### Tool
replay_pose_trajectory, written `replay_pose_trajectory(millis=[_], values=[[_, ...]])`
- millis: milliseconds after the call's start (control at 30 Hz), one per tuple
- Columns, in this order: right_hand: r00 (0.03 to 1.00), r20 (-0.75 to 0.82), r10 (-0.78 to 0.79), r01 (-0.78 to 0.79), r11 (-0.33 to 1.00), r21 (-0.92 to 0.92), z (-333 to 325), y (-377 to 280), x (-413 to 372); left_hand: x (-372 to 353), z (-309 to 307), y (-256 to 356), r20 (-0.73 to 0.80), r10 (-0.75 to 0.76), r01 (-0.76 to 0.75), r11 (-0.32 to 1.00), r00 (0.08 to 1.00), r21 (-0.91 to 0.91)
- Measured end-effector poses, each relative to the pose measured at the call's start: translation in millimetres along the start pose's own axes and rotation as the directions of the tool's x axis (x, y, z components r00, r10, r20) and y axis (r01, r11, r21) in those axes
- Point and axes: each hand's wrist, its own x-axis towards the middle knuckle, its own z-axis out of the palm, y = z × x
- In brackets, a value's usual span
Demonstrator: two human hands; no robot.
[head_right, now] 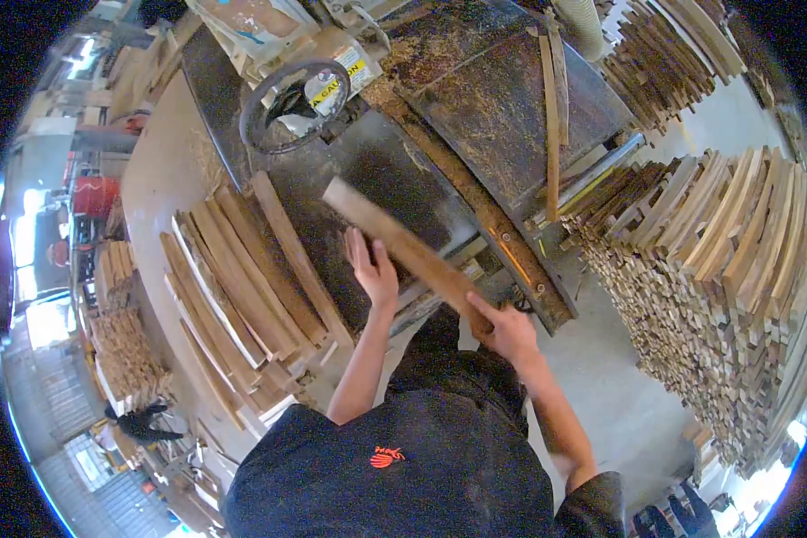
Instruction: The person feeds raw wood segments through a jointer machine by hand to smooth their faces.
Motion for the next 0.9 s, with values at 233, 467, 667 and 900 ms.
replay_pose_trajectory(millis=[233, 467, 667, 900], values=[[0.972, -0.182, -0.15, 0.198, 0.938, 0.284, 16.5, -13.1, 3.2, 1.9, 35.5, 34.3, 0.181, -0.048, 0.019, 0.987, 0.982, 0.161], [0.845, -0.082, -0.528, 0.524, 0.789, 0.32, -135.8, -5.8, 145.7, 21.0, 45.3, 35.6, 0.154, 0.001, -0.055, 0.936, 0.988, 0.347], [0.684, -0.397, -0.611, 0.533, 0.791, -0.3, -170.1, 28.5, 389.2, 32.2, 49.2, 24.7, 0.081, 0.021, -0.058, 0.869, 0.996, 0.491], [0.824, 0.201, -0.53, 0.543, 0.637, -0.548, -180.8, 6.0, 429.4, 37.8, 51.6, 29.2, 0.043, -0.055, 0.023, 0.842, 0.998, 0.538]])
